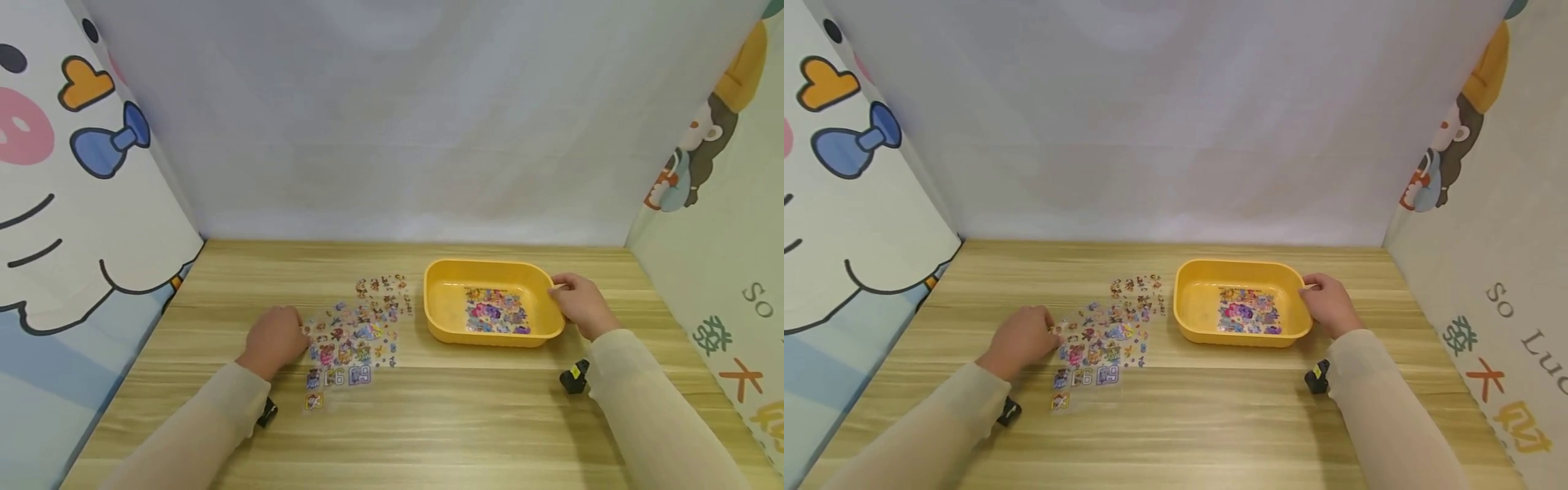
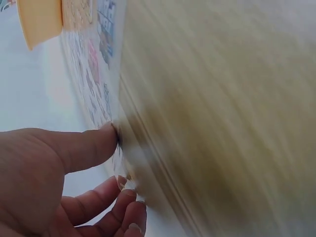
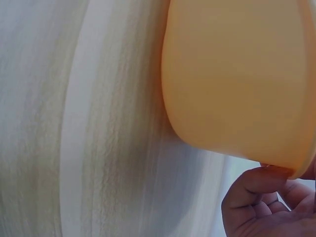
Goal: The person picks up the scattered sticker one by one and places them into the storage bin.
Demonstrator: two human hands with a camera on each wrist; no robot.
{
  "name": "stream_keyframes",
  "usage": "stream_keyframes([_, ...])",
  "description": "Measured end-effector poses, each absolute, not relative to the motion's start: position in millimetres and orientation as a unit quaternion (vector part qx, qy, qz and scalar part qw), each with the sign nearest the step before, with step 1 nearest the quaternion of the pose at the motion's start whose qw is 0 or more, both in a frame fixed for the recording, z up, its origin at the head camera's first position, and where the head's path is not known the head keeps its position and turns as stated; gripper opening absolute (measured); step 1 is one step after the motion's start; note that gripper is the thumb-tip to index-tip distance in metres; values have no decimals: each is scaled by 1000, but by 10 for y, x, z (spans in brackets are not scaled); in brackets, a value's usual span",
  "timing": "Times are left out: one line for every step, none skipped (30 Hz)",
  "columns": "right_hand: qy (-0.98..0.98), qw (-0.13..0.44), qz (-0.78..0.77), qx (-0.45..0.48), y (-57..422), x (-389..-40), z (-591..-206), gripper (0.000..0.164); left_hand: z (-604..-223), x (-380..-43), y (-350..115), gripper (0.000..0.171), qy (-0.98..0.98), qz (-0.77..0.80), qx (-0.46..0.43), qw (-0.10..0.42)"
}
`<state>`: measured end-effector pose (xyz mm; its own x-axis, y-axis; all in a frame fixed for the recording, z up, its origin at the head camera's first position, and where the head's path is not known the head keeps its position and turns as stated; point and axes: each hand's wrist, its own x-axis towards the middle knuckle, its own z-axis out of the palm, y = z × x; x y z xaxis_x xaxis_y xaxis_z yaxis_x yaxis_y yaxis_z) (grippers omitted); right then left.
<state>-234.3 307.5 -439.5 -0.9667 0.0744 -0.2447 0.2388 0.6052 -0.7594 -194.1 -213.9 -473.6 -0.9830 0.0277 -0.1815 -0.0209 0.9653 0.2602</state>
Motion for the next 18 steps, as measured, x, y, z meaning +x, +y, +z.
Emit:
stream_keyframes([891, 95, -436, 88, 3079, -2341, -4395, 50, -4732, -1946, -2131, 40, 986, 136, -3, 97])
stream_keyframes([890, 94, -436, 89, 3081, -2340, -4396, 50, -4731, -1953, -2129, 40, 985, 141, -8, 101])
stream_keyframes([890, 95, -436, 89, 3082, -2341, -4397, 50, -4727, -1958, -2127, 40, 983, 147, -12, 105])
stream_keyframes([890, 95, -436, 88, 3084, -2342, -4398, 50, -4728, -1962, -2129, 40, 982, 152, -17, 110])
stream_keyframes([890, 95, -436, 88, 3085, -2344, -4399, 50, -4729, -1968, -2134, 41, 981, 157, -19, 113])
stream_keyframes([890, 95, -437, 88, 3085, -2346, -4399, 50, -4722, -1970, -2138, 41, 980, 163, -19, 115])
stream_keyframes([890, 96, -437, 88, 3086, -2349, -4399, 50, -4719, -1971, -2141, 40, 978, 171, -22, 117])
stream_keyframes([890, 96, -437, 87, 3085, -2352, -4399, 50, -4720, -1973, -2147, 40, 977, 178, -22, 117])
stream_keyframes([890, 96, -436, 87, 3085, -2355, -4399, 50, -4715, -1970, -2148, 39, 976, 183, -22, 117])
stream_keyframes([890, 96, -437, 87, 3085, -2358, -4399, 50, -4714, -1967, -2152, 38, 975, 186, -22, 116])
stream_keyframes([890, 97, -438, 87, 3086, -2360, -4398, 50, -4709, -1963, -2152, 36, 975, 190, -22, 115])
stream_keyframes([889, 97, -438, 87, 3085, -2361, -4400, 50, -4703, -1958, -2150, 33, 974, 193, -22, 115])
stream_keyframes([888, 97, -440, 87, 3085, -2363, -4403, 49, -4699, -1952, -2146, 30, 974, 193, -22, 114])
stream_keyframes([887, 96, -442, 87, 3088, -2364, -4406, 49, -4693, -1947, -2143, 26, 974, 194, -20, 113])
stream_keyframes([886, 96, -444, 88, 3089, -2365, -4410, 49, -4686, -1941, -2138, 21, 974, 194, -18, 112])
stream_keyframes([886, 95, -446, 87, 3092, -2366, -4415, 48, -4684, -1937, -2138, 18, 974, 195, -16, 111])
stream_keyframes([885, 95, -448, 88, 3093, -2367, -4420, 48, -4681, -1933, -2135, 16, 974, 197, -14, 111])
stream_keyframes([884, 94, -449, 88, 3093, -2369, -4425, 48, -4682, -1932, -2140, 14, 974, 199, -10, 109])
